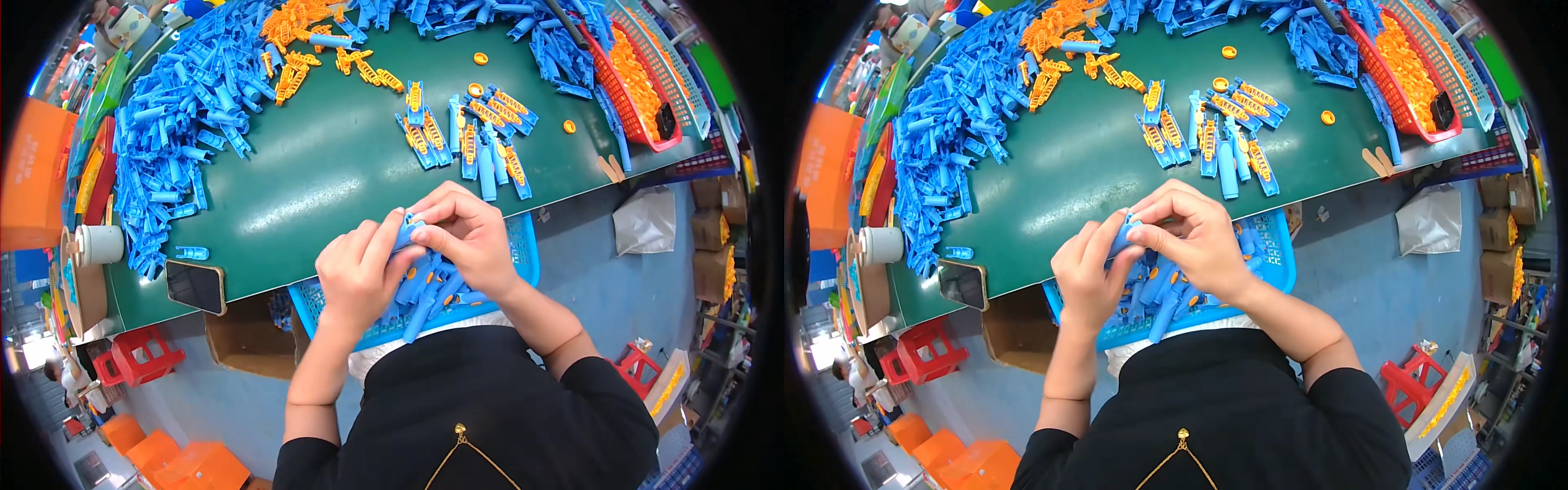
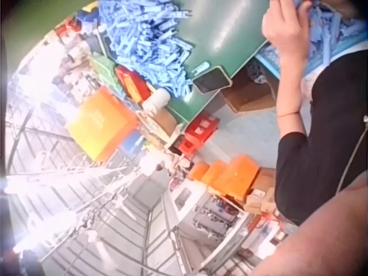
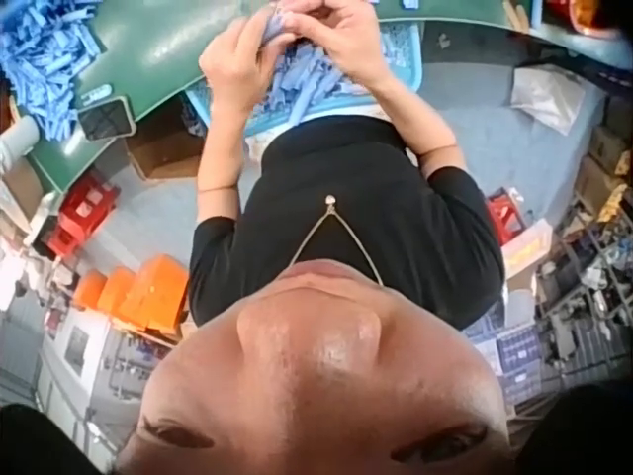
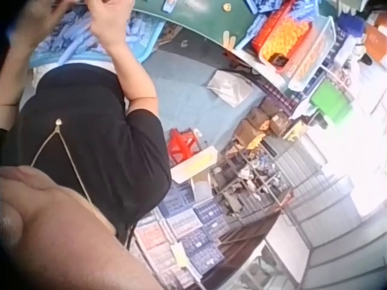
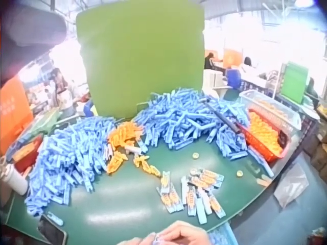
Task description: Assembling small plastic toy components at a factory workbench.
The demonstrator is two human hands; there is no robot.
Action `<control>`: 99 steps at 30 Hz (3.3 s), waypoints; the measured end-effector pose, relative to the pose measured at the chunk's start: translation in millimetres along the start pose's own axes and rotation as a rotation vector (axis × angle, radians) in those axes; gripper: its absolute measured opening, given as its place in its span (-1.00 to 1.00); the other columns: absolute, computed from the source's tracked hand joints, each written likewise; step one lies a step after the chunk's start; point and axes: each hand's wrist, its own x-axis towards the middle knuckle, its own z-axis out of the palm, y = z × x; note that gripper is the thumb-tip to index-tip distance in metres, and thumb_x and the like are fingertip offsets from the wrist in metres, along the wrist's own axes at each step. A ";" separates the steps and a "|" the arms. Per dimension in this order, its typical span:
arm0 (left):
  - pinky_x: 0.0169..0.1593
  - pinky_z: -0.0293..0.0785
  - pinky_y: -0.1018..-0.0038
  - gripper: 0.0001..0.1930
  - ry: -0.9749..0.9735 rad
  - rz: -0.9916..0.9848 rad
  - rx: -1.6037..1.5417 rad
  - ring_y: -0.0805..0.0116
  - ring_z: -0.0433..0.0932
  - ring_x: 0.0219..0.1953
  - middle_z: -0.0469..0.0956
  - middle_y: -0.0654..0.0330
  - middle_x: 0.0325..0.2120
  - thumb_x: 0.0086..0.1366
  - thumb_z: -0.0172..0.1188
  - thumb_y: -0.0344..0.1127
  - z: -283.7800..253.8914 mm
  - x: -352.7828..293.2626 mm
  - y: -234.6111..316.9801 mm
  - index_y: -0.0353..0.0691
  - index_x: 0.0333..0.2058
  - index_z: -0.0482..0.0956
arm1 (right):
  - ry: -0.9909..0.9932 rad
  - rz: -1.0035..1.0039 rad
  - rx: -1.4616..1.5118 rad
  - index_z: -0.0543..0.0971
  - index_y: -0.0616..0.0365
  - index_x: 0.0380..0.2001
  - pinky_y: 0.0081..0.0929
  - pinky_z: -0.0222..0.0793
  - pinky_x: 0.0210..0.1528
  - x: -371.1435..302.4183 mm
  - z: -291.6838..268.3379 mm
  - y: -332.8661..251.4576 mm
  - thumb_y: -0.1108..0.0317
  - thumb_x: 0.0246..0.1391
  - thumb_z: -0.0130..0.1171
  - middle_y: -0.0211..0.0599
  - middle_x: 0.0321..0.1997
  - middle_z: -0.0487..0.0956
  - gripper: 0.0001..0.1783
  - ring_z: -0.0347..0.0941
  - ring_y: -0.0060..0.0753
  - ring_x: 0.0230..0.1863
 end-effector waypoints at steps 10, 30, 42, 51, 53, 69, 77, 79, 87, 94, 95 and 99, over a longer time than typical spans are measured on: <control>-0.29 0.35 0.22 -0.72 -0.328 -0.346 0.086 0.08 0.43 -0.32 0.48 0.07 -0.48 0.18 0.07 -0.13 14.6 109.5 -41.2 -0.28 -0.46 0.46 | -0.026 -0.010 -0.653 0.55 0.31 -0.31 -0.61 0.40 -0.25 56.2 -55.5 -40.4 0.43 0.04 0.13 -0.28 -0.34 0.59 -0.83 0.48 -0.57 -0.30; -0.10 0.30 0.34 -0.77 -0.163 0.193 0.157 0.15 0.37 -0.23 0.49 0.17 -0.34 0.07 0.14 -0.41 66.9 148.1 -73.7 -0.18 -0.24 0.51 | -0.099 -0.505 -1.644 0.49 0.09 -0.30 -0.36 0.41 -0.25 218.0 -143.3 -11.9 0.51 -0.10 0.06 -0.23 -0.32 0.42 -0.78 0.45 -0.19 -0.30; -0.22 0.36 0.53 -0.87 0.248 -0.593 -1.578 0.42 0.44 -0.32 0.49 0.18 -0.36 0.23 0.05 -0.34 -12.9 95.8 -67.4 -0.26 -0.30 0.47 | 0.210 -0.406 -1.219 0.59 0.23 -0.32 -0.49 0.41 -0.14 138.0 -212.3 -13.9 0.60 -0.12 0.05 -0.20 -0.20 0.55 -0.76 0.50 -0.32 -0.19; -0.31 0.51 0.36 -0.66 0.134 -0.858 -2.452 0.39 0.40 -0.48 0.32 0.26 -0.49 0.35 -0.14 -0.01 -7.3 58.6 -70.7 -0.17 -0.42 0.33 | 0.374 -0.247 -1.431 0.53 0.16 -0.17 -0.41 0.42 -0.27 139.0 -203.0 -10.7 0.40 -0.12 0.22 -0.16 -0.24 0.57 -0.65 0.51 -0.28 -0.37; -0.43 0.49 0.38 -0.72 -0.006 -0.860 -2.336 0.37 0.41 -0.50 0.33 0.24 -0.49 0.33 -0.17 -0.08 -8.0 52.5 -61.9 -0.15 -0.41 0.33 | 0.377 -0.286 -1.485 0.53 0.16 -0.15 -0.42 0.41 -0.24 134.6 -206.6 -14.5 0.43 -0.12 0.20 -0.18 -0.25 0.57 -0.64 0.50 -0.29 -0.36; -0.46 0.30 0.50 -0.69 0.069 -0.949 -2.038 0.46 0.27 -0.46 0.27 0.29 -0.50 0.40 -0.27 -0.04 -3.8 13.8 -28.6 -0.15 -0.28 0.30 | -0.041 -0.380 -1.140 0.56 0.18 -0.25 -0.42 0.30 -0.36 24.7 -1.8 7.8 0.63 -0.24 0.17 -0.31 -0.38 0.47 -0.64 0.36 -0.30 -0.40; -0.77 0.10 0.71 -0.65 0.208 -0.997 -2.236 0.55 0.16 -0.66 0.22 0.27 -0.59 0.39 -0.23 -0.02 1.7 5.1 -22.7 -0.18 -0.23 0.36 | 0.045 -0.452 -1.107 0.55 0.17 -0.23 -0.39 0.29 -0.26 22.4 5.4 14.1 0.47 -0.19 0.27 -0.27 -0.28 0.44 -0.66 0.35 -0.26 -0.28; -0.74 0.11 0.67 -0.64 0.277 -0.860 -2.188 0.53 0.15 -0.65 0.21 0.28 -0.59 0.39 -0.25 0.00 8.6 3.9 -24.4 -0.17 -0.35 0.33 | 0.076 -0.508 -1.077 0.54 0.17 -0.23 -0.38 0.29 -0.23 21.4 12.4 4.6 0.40 -0.18 0.28 -0.25 -0.26 0.44 -0.66 0.35 -0.23 -0.25; 0.01 0.19 0.46 -0.64 0.303 -0.773 -1.773 0.42 0.27 -0.19 0.29 0.23 -0.29 0.43 -0.38 -0.06 17.9 8.4 -13.2 -0.19 -0.24 0.29 | -0.050 -0.417 -0.796 0.45 0.27 -0.02 -0.41 0.31 -0.23 9.3 42.5 14.9 0.39 -0.14 0.24 -0.16 -0.15 0.40 -0.48 0.36 -0.22 -0.24; -0.06 0.38 0.55 -0.67 0.404 -0.860 -1.728 0.48 0.43 -0.17 0.45 0.21 -0.23 0.32 0.00 -0.32 17.2 -4.4 -9.1 -0.35 0.00 0.33 | 0.009 -0.568 -0.868 0.51 0.23 -0.08 -0.55 0.35 -0.39 13.9 36.2 24.5 0.63 -0.26 0.25 -0.23 -0.21 0.40 -0.48 0.39 -0.36 -0.35; -0.06 0.38 0.55 -0.67 0.405 -0.862 -1.729 0.48 0.43 -0.17 0.45 0.21 -0.23 0.32 0.00 -0.32 17.7 -6.7 -10.3 -0.35 0.00 0.33 | 0.008 -0.567 -0.868 0.51 0.23 -0.08 -0.55 0.35 -0.39 13.9 36.0 23.0 0.63 -0.26 0.25 -0.23 -0.21 0.40 -0.48 0.39 -0.36 -0.35; -0.06 0.45 0.49 -0.58 0.314 -0.773 -1.749 0.39 0.48 -0.14 0.48 0.12 -0.16 0.27 0.08 -0.36 9.5 -13.8 -19.9 -0.39 0.07 0.31 | -0.008 -0.504 -0.778 0.55 0.18 -0.13 -0.59 0.33 -0.46 15.9 33.5 16.7 0.62 -0.32 0.27 -0.31 -0.31 0.40 -0.49 0.38 -0.48 -0.43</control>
